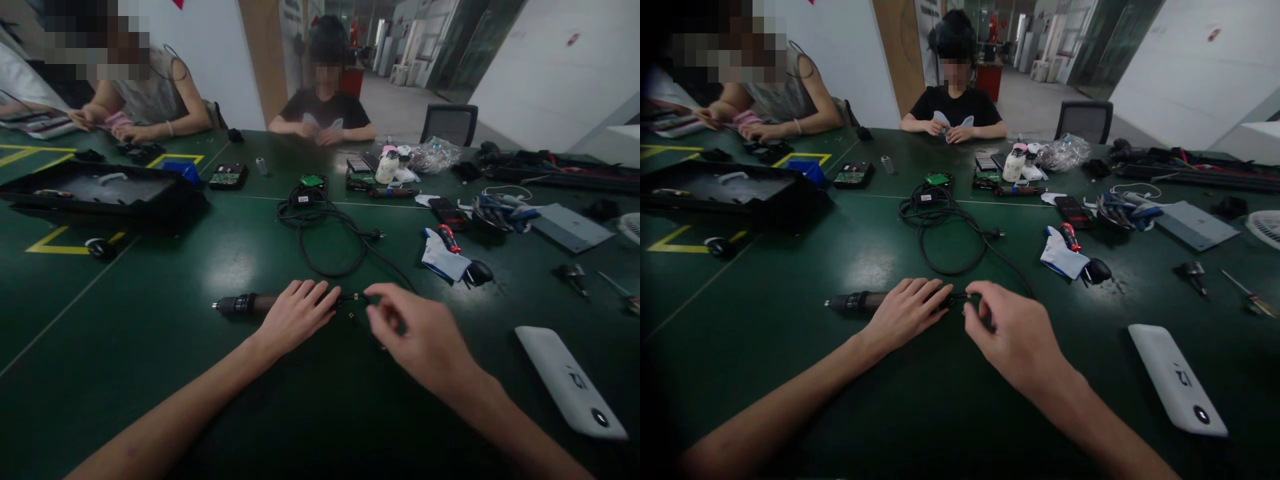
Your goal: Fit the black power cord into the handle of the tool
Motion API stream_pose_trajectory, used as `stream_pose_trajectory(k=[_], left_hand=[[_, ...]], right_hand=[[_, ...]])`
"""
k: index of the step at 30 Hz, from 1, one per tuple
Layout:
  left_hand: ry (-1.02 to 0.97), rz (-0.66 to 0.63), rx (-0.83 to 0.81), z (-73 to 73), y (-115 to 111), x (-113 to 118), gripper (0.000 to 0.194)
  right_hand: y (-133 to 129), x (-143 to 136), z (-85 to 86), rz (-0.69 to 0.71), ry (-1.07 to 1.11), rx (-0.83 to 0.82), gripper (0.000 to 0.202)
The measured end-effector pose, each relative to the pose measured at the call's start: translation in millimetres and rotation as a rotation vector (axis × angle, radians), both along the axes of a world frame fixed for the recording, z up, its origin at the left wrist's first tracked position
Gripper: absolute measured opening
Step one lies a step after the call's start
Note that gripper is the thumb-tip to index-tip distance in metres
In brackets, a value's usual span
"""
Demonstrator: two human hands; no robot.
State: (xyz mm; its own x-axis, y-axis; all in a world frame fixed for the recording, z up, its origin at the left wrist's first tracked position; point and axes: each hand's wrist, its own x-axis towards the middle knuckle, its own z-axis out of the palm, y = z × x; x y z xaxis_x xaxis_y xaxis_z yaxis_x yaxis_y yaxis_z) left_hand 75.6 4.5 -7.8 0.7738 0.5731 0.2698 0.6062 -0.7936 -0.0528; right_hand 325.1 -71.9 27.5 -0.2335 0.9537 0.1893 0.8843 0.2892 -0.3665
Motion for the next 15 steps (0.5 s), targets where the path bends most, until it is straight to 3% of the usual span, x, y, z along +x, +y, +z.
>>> stream_pose_trajectory(k=[4, 7, 11, 15], left_hand=[[-0.013, -0.05, -0.017, -2.3, -1, 6, 0.045], [-0.047, -0.078, -0.033, -2.1, 3, 5, 0.039], [-0.053, -0.089, -0.015, -0.8, 9, -3, 0.031], [-0.046, -0.06, 0.032, -2.5, 17, -14, 0.031]], right_hand=[[-1, -15, -4.3, 0.046, -0.208, -0.109, 0.011], [-3, -23, -2.7, 0.145, -0.2, -0.187, 0.008], [3, -25, 9.3, 0.332, 0.083, -0.232, 0.007], [20, -25, 1.9, 0.351, 0.421, -0.366, 0.015]])
